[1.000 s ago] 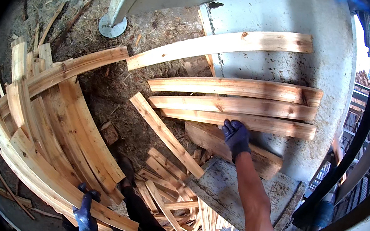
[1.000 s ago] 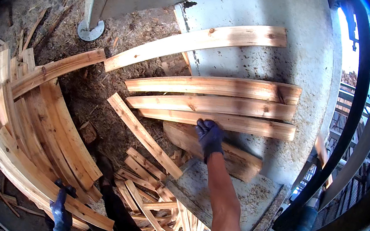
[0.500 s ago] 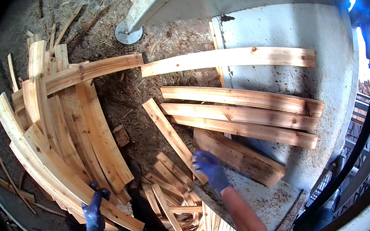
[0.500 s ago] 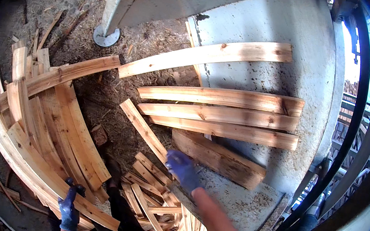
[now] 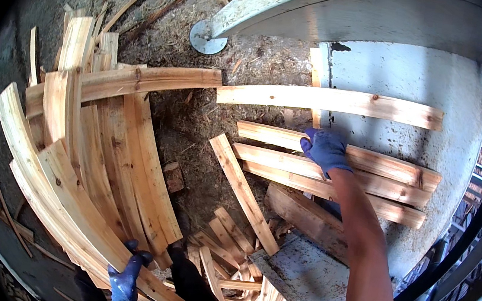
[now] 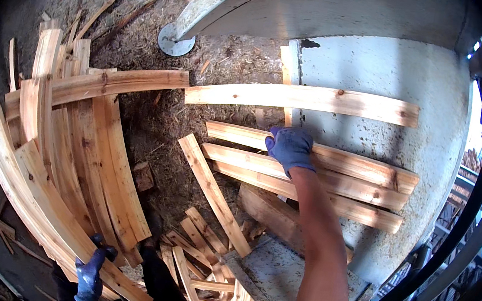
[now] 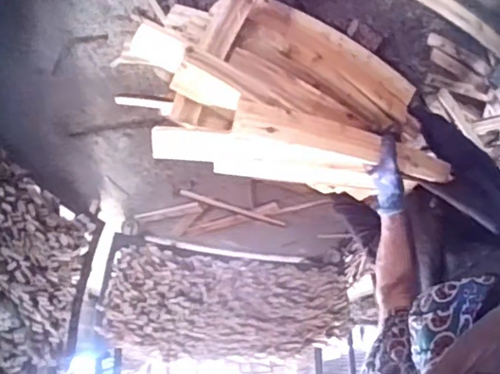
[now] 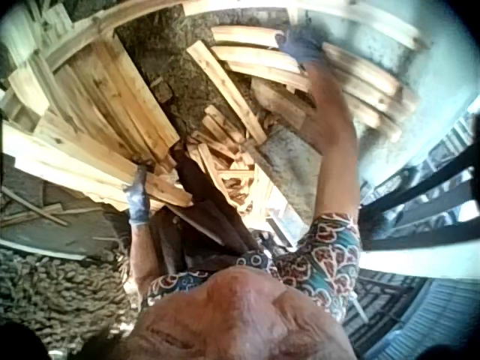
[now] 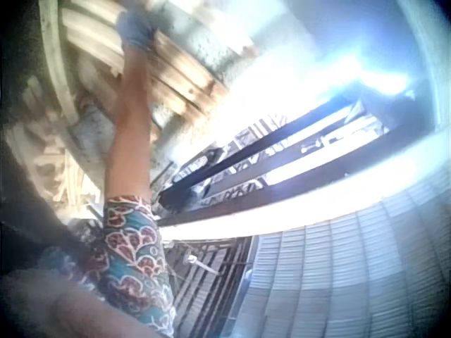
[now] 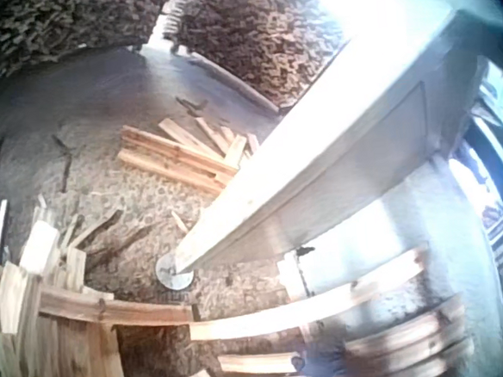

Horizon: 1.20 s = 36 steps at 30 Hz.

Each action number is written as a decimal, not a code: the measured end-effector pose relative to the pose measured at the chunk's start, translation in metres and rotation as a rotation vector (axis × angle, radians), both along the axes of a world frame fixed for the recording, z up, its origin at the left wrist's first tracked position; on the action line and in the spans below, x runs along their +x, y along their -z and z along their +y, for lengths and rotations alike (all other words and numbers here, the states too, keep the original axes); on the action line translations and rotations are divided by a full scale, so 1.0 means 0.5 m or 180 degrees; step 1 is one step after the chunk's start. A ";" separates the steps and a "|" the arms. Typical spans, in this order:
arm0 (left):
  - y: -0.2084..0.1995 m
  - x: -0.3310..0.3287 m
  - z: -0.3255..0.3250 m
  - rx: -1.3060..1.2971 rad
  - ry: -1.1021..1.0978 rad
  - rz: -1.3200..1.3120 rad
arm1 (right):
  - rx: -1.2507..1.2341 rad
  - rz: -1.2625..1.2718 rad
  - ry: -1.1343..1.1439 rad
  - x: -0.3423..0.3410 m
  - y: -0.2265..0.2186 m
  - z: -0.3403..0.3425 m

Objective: The person sorts and stacks wooden planks in a workshop. They pick up pieces from a pile on the floor and arrange them into a neat stack on a metal surface.

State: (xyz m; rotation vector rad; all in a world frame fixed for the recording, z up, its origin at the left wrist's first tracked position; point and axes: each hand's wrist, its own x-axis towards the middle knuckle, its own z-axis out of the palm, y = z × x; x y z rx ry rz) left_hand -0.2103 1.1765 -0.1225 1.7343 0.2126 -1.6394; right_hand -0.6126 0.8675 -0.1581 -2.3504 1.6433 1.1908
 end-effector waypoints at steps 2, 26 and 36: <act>-0.003 -0.002 0.000 -0.0014 -0.0047 -0.0007 | -0.0168 -0.0333 -0.0181 -0.033 0.007 0.007; 0.004 -0.004 0.008 0.0100 0.0070 -0.0083 | 0.0952 0.0473 -0.0715 -0.010 0.035 0.129; 0.011 -0.008 0.017 -0.0087 0.0010 -0.0137 | 0.0899 -0.0010 0.0120 -0.077 0.027 0.096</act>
